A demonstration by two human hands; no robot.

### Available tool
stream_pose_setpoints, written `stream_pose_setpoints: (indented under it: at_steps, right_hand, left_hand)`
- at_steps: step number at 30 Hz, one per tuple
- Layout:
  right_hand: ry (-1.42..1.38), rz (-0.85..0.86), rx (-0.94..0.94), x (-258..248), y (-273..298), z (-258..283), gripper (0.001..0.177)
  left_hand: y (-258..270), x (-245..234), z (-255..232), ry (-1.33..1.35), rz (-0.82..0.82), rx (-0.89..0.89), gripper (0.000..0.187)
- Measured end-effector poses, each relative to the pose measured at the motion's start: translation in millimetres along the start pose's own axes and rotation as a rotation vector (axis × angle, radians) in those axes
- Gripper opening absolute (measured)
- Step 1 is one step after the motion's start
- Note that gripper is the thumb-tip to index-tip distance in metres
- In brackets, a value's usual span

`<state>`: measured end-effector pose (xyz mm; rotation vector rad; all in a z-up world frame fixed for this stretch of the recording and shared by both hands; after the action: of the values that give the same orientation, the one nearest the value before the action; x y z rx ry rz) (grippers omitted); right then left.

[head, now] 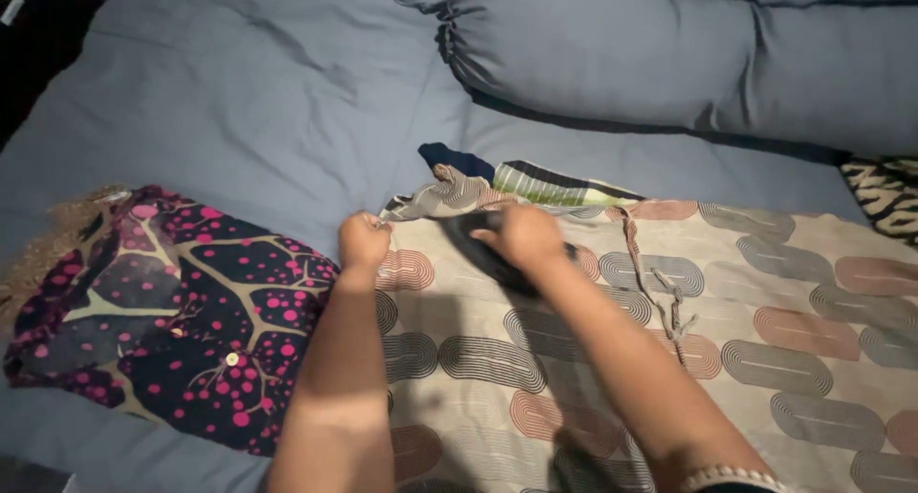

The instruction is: Ironing a patterned garment on top of a bed.

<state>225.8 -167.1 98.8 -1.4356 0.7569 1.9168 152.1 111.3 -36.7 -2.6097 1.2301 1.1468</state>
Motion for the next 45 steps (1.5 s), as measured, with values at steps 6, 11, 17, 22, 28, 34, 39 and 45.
stream_pose_setpoints:
  at_steps: [6, 11, 17, 22, 28, 34, 39, 45]
  right_hand:
    - [0.121, 0.167, 0.282, -30, 73, -82, 0.058]
    - [0.058, 0.160, 0.378, -29, 82, -95, 0.063]
    - [-0.079, 0.152, 0.129, -10, 15, -4, 0.074]
    - [-0.109, 0.122, -0.105, -1, -17, 71, 0.065]
    - [-0.051, 0.252, -0.066, -3, 23, 39, 0.065]
    - [-0.037, 0.235, -0.008, -15, 49, 49, 0.065]
    - [-0.096, 0.119, 0.015, 0, 5, 105, 0.066]
    - [-0.123, 0.093, -0.023, 3, 6, 108, 0.063]
  left_hand:
    - [-8, 10, 10, -0.080, -0.023, 0.044, 0.027]
    - [2, 14, 8, -0.098, -0.082, 0.093, 0.017]
    - [142, -58, -53, 0.113, -0.291, 0.193, 0.049]
    - [240, -65, -45, -0.427, -0.145, 0.619, 0.059]
    - [220, -64, 35, -0.714, -0.216, 0.645, 0.053]
    - [219, -72, 39, -0.415, -0.167, 0.564, 0.069]
    - [220, -60, 51, -0.409, -0.240, 0.576, 0.069]
    - [218, -59, 49, -0.448, -0.146, 0.480, 0.070]
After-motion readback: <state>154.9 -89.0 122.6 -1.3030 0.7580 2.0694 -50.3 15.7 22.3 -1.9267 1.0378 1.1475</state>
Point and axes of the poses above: each hand's wrist, its own y-axis away from the middle knuckle, its own x-axis out of the palm, z = x × y, the point moved 3 cm from there along -y, towards the middle knuckle, and after that the axes turned 12 degrees about -x, right-handed, at the moved point
